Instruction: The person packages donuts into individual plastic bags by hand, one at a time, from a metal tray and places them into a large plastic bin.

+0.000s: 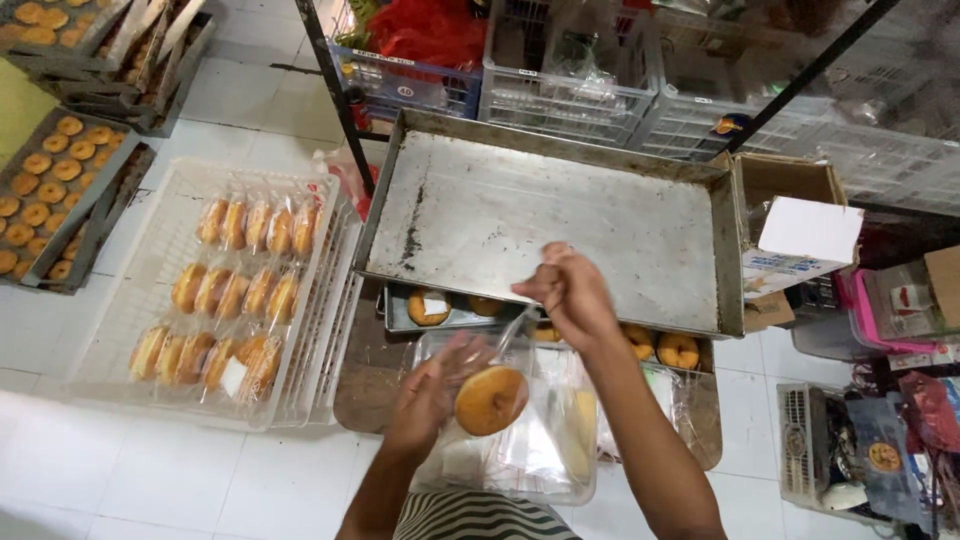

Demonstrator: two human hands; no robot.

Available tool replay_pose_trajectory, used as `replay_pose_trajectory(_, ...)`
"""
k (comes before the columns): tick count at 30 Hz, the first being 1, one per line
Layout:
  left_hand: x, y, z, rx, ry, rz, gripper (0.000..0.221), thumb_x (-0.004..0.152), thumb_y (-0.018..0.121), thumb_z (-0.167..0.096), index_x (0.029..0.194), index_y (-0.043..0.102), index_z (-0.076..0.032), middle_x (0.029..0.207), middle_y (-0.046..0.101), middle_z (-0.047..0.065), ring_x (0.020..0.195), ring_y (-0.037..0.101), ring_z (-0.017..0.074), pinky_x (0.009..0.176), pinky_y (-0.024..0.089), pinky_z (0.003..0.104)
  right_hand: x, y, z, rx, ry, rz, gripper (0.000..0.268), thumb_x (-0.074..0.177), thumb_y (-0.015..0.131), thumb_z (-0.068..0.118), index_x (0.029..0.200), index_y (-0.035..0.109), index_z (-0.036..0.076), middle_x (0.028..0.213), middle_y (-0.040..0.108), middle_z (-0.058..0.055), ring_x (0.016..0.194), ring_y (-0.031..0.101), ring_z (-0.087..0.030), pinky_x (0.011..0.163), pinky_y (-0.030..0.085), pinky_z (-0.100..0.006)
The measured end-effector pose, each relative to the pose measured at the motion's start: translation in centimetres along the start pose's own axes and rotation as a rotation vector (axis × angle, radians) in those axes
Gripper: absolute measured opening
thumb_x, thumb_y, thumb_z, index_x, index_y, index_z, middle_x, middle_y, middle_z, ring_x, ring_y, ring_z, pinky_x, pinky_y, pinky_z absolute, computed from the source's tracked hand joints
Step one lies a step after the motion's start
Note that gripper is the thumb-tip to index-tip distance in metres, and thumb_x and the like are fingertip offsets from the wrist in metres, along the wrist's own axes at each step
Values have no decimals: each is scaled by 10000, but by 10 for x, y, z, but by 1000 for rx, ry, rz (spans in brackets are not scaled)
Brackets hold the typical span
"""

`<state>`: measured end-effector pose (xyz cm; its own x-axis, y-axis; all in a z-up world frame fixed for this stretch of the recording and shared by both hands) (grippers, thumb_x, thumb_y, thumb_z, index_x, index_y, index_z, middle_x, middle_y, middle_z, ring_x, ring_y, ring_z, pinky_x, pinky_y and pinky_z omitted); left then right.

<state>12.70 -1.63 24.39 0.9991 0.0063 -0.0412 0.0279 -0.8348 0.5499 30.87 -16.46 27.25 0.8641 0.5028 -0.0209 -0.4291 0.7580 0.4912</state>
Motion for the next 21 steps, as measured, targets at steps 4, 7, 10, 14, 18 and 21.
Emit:
replay_pose_trajectory(4, 2, -22, -9, -218, 132, 1, 598, 1112, 337, -365, 1591, 331, -7, 1523, 517, 264, 1414, 510, 453, 1228, 366, 542, -9, -24, 26, 419, -24, -89, 126, 1065, 506, 199, 951, 485, 149, 599, 341, 82, 496, 313, -52, 447, 332, -241)
replay_pose_trajectory(7, -2, -27, -24, -339, 149, -12, 574, 1105, 376, -344, 1577, 341, -19, 1536, 482, 268, 1418, 482, 491, 1208, 366, 580, -21, -25, 43, 107, -197, -103, 197, 1002, 443, 229, 1030, 594, 106, 601, 338, 86, 491, 286, -48, 424, 252, -237)
replay_pose_trajectory(10, 1, -34, -22, -420, 82, -74, 563, 1077, 394, -336, 1543, 351, -24, 1522, 486, 267, 1388, 491, 493, 1134, 425, 634, -36, 5, -2, -725, -130, 208, 424, 890, 520, 145, 1261, 720, 97, 593, 419, 49, 497, 381, -63, 446, 329, -247)
replay_pose_trajectory(14, 0, -28, -29, -435, 94, -45, 566, 1076, 400, -336, 1555, 349, -39, 1530, 483, 255, 1382, 501, 481, 1131, 445, 610, -60, 77, 4, -991, -183, 380, 497, 859, 654, 200, 1337, 700, 73, 604, 501, -38, 531, 493, -132, 500, 438, -310)
replay_pose_trajectory(18, -2, -37, -37, -432, 146, -75, 551, 1097, 381, -327, 1560, 372, -30, 1520, 493, 276, 1375, 506, 473, 1143, 429, 589, -63, 97, 8, -955, -323, 501, 348, 1025, 613, 233, 1302, 707, 45, 899, 709, -129, 762, 689, -187, 688, 555, -346)
replay_pose_trajectory(21, -4, -40, -44, -406, 176, -101, 539, 1108, 372, -322, 1552, 389, -17, 1517, 501, 277, 1381, 506, 475, 1155, 423, 585, -62, 105, 14, -917, -310, 539, 312, 1059, 581, 216, 1286, 716, 51, 969, 784, -140, 793, 750, -182, 722, 591, -330)
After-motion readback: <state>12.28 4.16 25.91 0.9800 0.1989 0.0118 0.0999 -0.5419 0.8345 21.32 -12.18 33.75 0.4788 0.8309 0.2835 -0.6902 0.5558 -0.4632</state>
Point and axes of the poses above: each hand's wrist, its own x-axis towards the middle knuckle, its own y-axis out of the palm, z = x × y, the point moved 8 cm from there along x, towards the middle knuckle
